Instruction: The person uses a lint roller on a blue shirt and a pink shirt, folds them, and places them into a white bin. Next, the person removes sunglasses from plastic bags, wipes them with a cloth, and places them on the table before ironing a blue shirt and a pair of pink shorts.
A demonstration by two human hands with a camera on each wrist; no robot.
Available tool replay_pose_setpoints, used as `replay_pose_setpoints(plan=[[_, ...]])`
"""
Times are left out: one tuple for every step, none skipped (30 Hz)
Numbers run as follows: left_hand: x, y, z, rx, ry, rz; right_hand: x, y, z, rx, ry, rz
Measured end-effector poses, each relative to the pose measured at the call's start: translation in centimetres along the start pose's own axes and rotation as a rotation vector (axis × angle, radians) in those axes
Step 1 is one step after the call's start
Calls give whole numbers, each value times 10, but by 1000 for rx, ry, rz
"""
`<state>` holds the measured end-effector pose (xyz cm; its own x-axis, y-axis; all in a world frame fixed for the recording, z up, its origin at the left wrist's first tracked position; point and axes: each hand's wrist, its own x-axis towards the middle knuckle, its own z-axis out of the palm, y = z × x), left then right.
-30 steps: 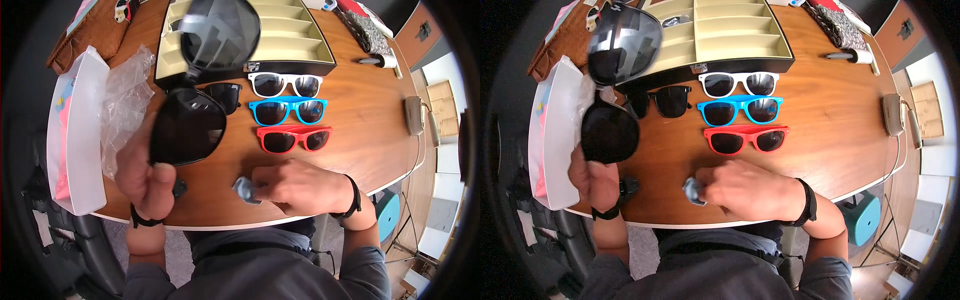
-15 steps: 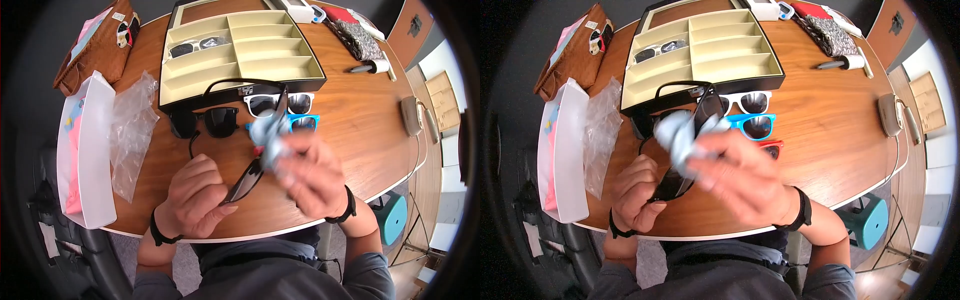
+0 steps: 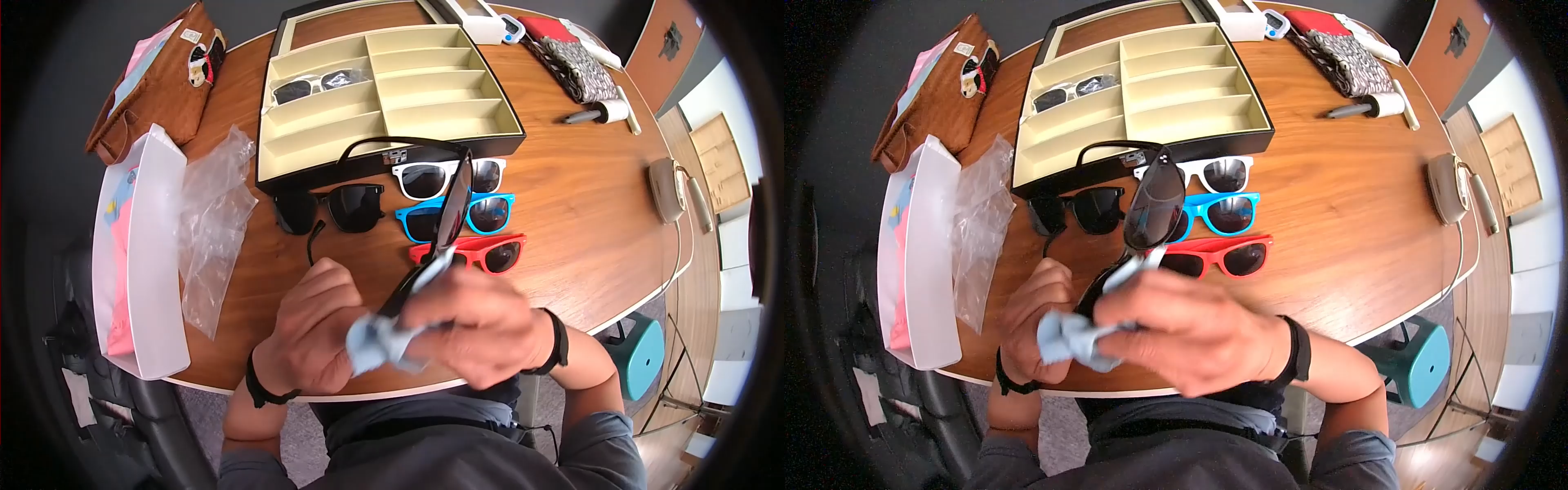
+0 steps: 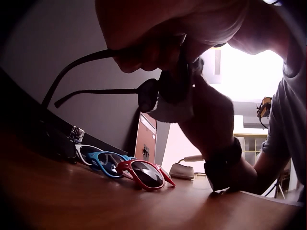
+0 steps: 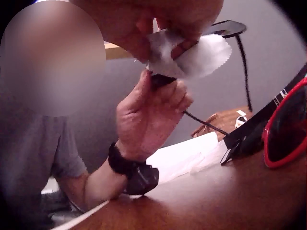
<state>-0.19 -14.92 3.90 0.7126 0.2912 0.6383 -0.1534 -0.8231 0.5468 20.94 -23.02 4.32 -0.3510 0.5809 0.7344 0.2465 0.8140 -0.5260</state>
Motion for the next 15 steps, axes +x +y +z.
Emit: replay_pose_setpoints(plan=[[0,1,0,5,-13,-14,0,-3,2,5,-4,-3],[0,1,-1,10,-8,-16,0,-7,3,1,-37,5],[1,2,-1,-18,-15,-18,0,-10,5,-6,-69,12],[2,2,-1,-47,-23,-18,-4,-9,6,-7,-70,8],[0,3,1,12,-52,8,-11,-7,8,-59,56,98],[-2,4,3,69,-81,33,-15,-6,10,-110,184,190],[-2,6,2,65,-102,19,-7,-8,8,-196,339,242],[-1,9,1,61,-123,5,-4,-8,1,-218,299,315],[-3,9,3,61,-122,4,-6,-4,3,-191,266,247],[-5,9,7,80,-99,14,-8,-2,5,-165,233,177],[-5,9,8,100,-75,27,-7,-5,4,-78,100,140],[-3,9,7,101,-74,31,-8,-9,4,8,-34,101],[-1,9,5,73,-92,30,-7,-13,9,-16,-17,58],[-1,8,3,44,-110,27,-7,-15,13,-38,-1,17],[-4,7,4,78,-113,43,-6,-12,9,21,-24,8]])
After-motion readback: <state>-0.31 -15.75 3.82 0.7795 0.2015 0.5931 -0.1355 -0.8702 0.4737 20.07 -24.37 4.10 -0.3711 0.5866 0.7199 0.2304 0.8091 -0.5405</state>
